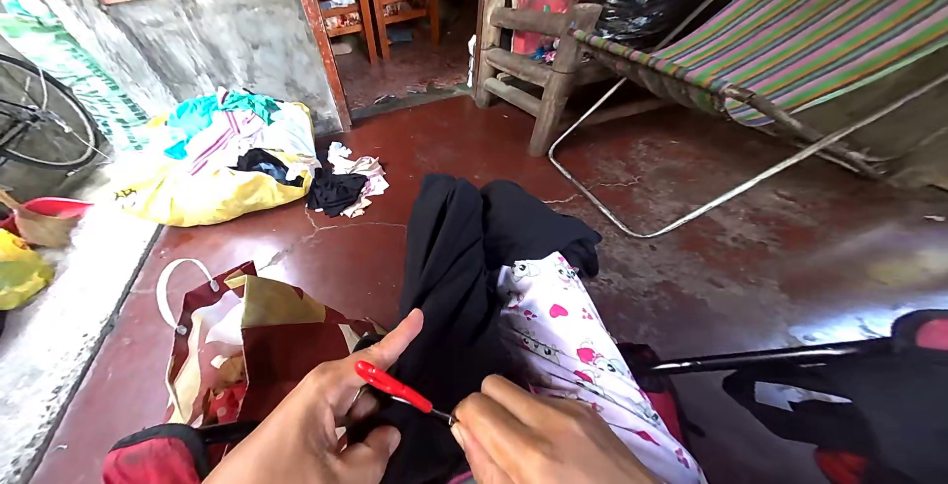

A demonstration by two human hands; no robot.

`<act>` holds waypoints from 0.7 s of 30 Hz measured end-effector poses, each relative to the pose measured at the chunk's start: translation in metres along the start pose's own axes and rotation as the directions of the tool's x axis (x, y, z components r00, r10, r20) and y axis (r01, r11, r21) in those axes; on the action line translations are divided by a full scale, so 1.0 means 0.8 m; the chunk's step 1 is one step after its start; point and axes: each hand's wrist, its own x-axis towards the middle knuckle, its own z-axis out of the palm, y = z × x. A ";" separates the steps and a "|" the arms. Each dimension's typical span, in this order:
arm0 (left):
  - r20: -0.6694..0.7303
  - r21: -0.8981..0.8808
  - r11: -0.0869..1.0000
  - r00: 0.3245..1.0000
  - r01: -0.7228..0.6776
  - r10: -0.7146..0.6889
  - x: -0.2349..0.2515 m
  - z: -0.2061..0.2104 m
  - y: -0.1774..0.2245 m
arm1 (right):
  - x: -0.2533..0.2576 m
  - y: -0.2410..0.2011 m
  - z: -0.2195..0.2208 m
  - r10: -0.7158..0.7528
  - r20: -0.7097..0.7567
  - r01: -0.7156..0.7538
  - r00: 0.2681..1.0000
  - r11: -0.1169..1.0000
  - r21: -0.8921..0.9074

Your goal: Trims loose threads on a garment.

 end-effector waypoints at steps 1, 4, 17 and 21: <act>-0.006 0.003 1.000 1.000 -0.003 0.003 0.001 0.001 0.001 | 0.001 -0.001 0.001 -0.005 0.002 0.005 1.000 1.000 -0.014; 0.000 -0.032 0.999 1.000 -0.008 0.008 0.003 0.000 0.000 | 0.003 -0.003 0.005 -0.007 -0.003 0.007 1.000 0.999 -0.046; 0.021 -0.194 0.978 0.997 -0.073 0.079 0.010 -0.002 -0.009 | 0.011 -0.010 0.016 -0.003 -0.031 0.000 1.000 0.992 -0.124; 0.036 -0.251 0.966 0.997 -0.056 0.067 0.005 -0.002 -0.008 | 0.003 -0.015 -0.009 0.038 0.089 -0.031 0.995 0.996 -0.087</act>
